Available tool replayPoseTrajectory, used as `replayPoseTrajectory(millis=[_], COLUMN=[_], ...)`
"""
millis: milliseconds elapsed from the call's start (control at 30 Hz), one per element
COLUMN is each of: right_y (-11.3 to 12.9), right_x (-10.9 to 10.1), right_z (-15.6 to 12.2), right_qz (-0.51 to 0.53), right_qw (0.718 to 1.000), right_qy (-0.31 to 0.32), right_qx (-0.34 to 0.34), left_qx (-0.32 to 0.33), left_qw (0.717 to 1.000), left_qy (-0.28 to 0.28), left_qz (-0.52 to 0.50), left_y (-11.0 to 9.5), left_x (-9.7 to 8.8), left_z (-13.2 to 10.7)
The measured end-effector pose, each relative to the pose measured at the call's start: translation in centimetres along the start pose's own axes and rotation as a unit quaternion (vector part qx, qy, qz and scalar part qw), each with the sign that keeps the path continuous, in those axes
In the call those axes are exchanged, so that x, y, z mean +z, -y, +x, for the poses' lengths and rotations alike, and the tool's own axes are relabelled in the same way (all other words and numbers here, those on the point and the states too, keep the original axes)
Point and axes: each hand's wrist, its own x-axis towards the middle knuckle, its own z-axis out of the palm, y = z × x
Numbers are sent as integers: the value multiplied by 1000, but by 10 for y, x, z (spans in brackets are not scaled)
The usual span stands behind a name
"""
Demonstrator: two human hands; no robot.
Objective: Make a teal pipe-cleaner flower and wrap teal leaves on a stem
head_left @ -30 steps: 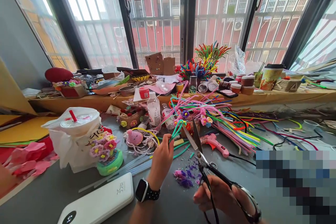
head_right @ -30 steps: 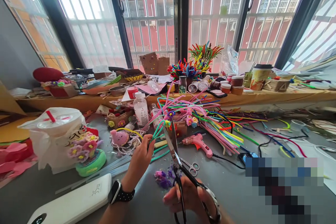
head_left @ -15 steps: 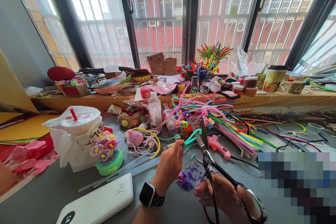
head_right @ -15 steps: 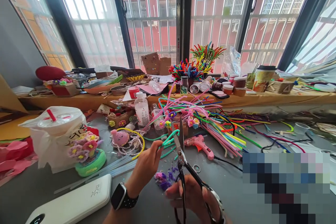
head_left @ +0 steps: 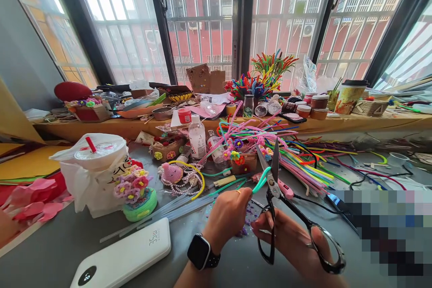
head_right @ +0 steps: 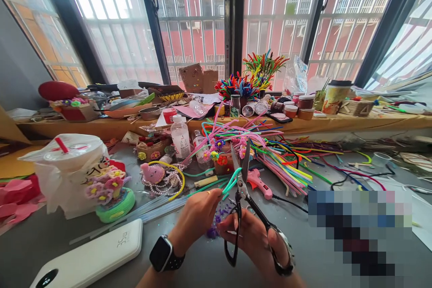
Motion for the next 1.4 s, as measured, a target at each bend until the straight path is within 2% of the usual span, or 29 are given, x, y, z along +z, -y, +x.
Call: replayPoseTrajectory(millis=[267, 433, 667, 800, 867, 967, 1100, 1233, 1333, 1400], right_y=[-10, -5, -7, -7, -8, -13, -17, -3, 16, 29], right_x=[-11, -7, -9, -10, -12, -18, -28, -28, -27, -32], right_z=[3, 3, 0, -1, -1, -2, -2, -4, -10, -19], right_qz=[10, 23, 10, 7, 0, -38, -141, -245, -359, -451], right_qw=[1000, 999, 1000, 1000, 1000, 997, 982, 953, 912, 867], right_qy=[16, -23, -13, 4, -11, -68, -128, -176, -201, -207], right_qx=[4, 9, -24, -18, -19, -18, 2, -22, 3, 43], left_qx=[17, -6, -8, -5, -4, -1, -1, -12, -37, -65], left_qw=[1000, 1000, 1000, 1000, 1000, 1000, 1000, 1000, 999, 998], left_qy=[-4, 8, 22, 19, 21, 24, 19, 12, 11, 11], left_qz=[7, 16, 5, 9, 13, 17, 18, 23, 18, 14], left_y=[-3, 2, 2, 1, 1, 1, 3, 7, 15, 22], left_x=[-3, 0, -2, -4, -4, -2, 1, 0, -4, -9], left_z=[0, 1, 1, 2, 1, 0, -2, -1, 0, 1])
